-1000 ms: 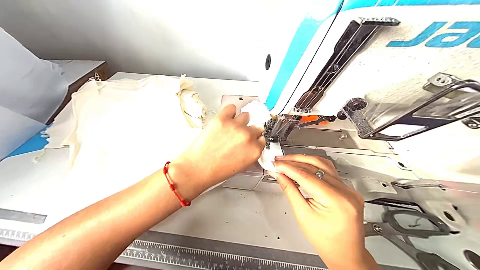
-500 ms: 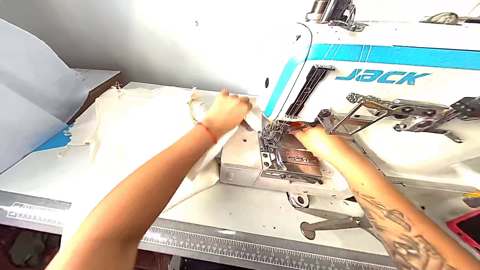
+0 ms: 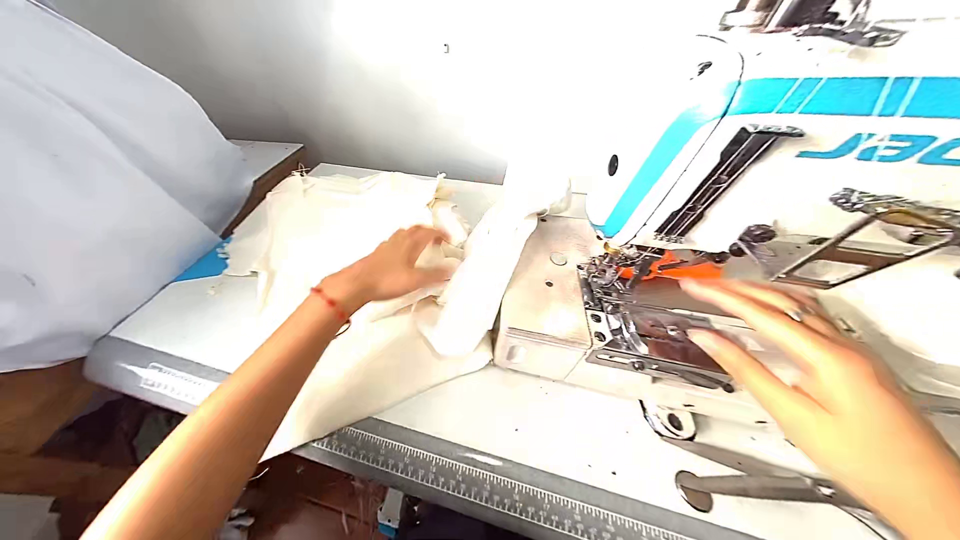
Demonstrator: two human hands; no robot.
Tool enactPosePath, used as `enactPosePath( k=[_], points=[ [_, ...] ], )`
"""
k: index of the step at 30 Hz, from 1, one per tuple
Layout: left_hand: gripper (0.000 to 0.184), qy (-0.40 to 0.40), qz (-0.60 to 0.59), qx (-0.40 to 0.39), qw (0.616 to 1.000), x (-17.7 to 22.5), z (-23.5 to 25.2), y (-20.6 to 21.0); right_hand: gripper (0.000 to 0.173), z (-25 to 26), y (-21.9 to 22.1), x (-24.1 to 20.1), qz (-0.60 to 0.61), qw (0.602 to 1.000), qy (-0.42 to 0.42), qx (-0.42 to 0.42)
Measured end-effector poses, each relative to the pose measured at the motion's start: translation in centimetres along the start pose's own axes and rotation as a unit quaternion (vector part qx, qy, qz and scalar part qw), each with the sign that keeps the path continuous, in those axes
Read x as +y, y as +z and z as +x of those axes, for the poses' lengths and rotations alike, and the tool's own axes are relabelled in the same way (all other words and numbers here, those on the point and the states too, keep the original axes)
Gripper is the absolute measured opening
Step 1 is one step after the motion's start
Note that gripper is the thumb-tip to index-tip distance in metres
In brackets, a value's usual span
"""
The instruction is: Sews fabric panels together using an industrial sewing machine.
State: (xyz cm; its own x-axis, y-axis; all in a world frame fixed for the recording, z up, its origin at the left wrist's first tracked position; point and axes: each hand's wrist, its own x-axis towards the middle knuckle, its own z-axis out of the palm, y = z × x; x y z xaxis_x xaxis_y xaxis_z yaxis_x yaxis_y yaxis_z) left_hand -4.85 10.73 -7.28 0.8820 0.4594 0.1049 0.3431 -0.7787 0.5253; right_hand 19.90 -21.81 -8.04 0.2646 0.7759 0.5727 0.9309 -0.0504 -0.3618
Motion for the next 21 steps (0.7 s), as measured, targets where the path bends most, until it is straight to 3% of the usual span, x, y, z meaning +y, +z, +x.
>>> enactPosePath(
  k=[2, 5, 7, 9, 10, 12, 14, 15, 17, 19, 21],
  points=[
    [0.039, 0.014, 0.057, -0.023, 0.998, -1.8, -3.4, 1.9, 0.028, -2.7, 1.0, -4.8, 0.135, 0.991, -0.011, -0.018],
    [0.016, 0.084, 0.033, 0.136, 0.987, 0.3, -5.9, 3.0, 0.02, -3.3, 5.2, -11.2, 0.287, 0.955, -0.037, -0.067],
    [0.012, 0.064, -0.108, 0.191, 0.973, 4.6, -7.6, 2.2, 0.039, -2.8, 8.1, -13.6, 0.311, 0.949, -0.032, -0.032],
    [0.011, 0.066, -0.257, 0.154, 0.952, 8.6, -9.6, 1.7, 0.063, -2.1, 10.8, -15.2, 0.27, 0.962, -0.027, 0.033],
    [0.012, 0.074, -0.31, 0.125, 0.939, 10.0, -10.6, 1.4, 0.066, -1.8, 11.8, -15.7, 0.231, 0.971, -0.026, 0.062],
    [0.015, 0.102, -0.332, 0.119, 0.93, 11.4, -12.1, 0.5, 0.045, -1.4, 12.8, -16.1, 0.174, 0.981, -0.021, 0.077],
    [0.015, 0.108, -0.267, 0.192, 0.938, 11.3, -13.6, -1.6, 0.017, -1.6, 12.3, -15.1, 0.151, 0.986, -0.016, 0.071],
    [0.014, 0.106, -0.223, 0.235, 0.94, 10.7, -14.3, -2.6, 0.015, -1.9, 11.5, -14.3, 0.142, 0.987, -0.015, 0.08],
    [0.013, 0.08, -0.172, 0.298, 0.936, 9.8, -15.1, -3.7, 0.016, -2.5, 9.5, -13.4, 0.132, 0.985, -0.012, 0.11],
    [0.012, 0.066, -0.194, 0.294, 0.934, 10.3, -15.3, -2.8, 0.022, -3.4, 7.7, -15.4, 0.184, 0.978, -0.017, 0.095],
    [0.011, 0.082, -0.253, 0.252, 0.931, 11.8, -15.1, -1.0, 0.052, -4.2, 8.1, -19.0, 0.239, 0.97, -0.024, 0.039]
  ],
)
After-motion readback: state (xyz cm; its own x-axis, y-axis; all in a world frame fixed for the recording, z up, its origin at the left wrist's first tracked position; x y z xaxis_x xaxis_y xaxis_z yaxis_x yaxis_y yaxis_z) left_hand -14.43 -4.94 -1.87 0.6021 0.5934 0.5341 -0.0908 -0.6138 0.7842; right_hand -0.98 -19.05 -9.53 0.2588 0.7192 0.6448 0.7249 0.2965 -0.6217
